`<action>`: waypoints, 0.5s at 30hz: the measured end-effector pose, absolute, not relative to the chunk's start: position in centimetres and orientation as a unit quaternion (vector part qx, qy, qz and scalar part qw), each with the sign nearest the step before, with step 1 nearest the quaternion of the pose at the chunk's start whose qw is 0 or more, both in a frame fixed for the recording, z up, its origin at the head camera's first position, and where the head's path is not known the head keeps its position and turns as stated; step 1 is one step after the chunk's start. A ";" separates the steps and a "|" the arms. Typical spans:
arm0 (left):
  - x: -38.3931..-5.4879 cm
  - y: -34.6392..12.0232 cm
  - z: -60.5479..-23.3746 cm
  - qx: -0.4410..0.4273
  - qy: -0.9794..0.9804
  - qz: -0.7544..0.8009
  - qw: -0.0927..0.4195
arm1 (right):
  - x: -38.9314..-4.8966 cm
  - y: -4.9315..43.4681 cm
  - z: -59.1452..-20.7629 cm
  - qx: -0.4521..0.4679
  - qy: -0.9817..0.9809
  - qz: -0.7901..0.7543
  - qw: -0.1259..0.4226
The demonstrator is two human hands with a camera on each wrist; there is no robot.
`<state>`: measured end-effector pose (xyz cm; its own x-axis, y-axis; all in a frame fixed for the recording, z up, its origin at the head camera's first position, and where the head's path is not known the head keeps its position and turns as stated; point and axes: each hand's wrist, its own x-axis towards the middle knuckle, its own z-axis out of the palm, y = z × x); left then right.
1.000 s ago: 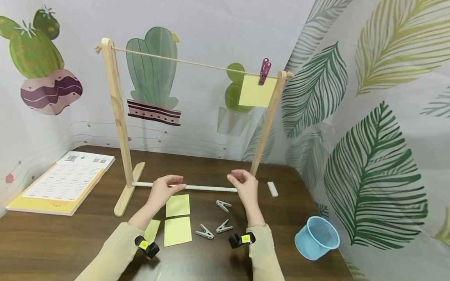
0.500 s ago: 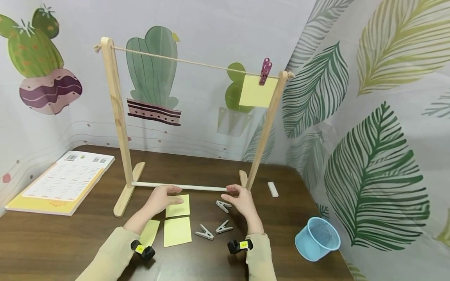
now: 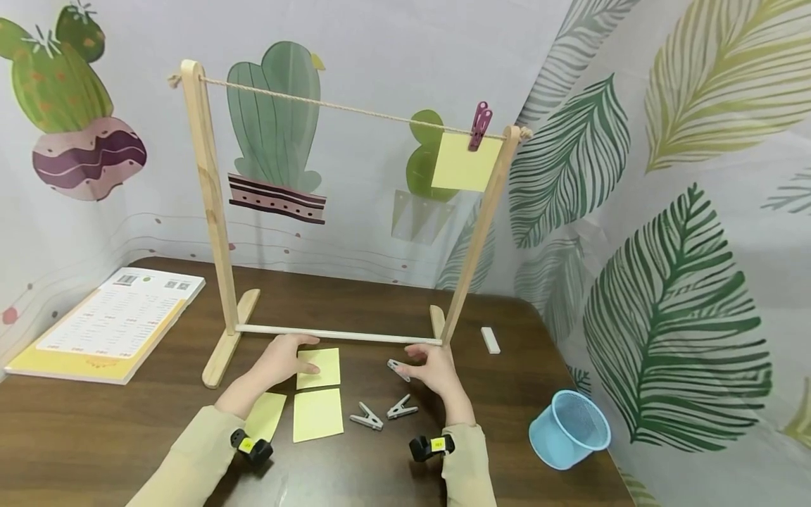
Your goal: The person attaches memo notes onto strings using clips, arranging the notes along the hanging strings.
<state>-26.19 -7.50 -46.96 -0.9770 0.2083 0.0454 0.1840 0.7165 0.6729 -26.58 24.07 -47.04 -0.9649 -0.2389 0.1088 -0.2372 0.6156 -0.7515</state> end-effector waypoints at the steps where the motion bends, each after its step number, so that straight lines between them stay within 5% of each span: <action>1: -26.2 -7.5 -46.9 0.108 0.926 0.362 0.018 | -26.6 24.1 -47.0 -0.137 0.900 -0.414 0.008; 15: -26.3 -7.6 -47.1 0.105 0.932 0.343 0.041 | -26.6 24.2 -47.5 -0.123 0.924 -0.360 0.041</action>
<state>-26.26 -7.55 -47.12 -0.9745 0.2245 -0.0044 0.1681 0.7425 0.6485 -26.56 24.20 -47.53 -0.9667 -0.2557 0.0130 -0.1971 0.7111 -0.6749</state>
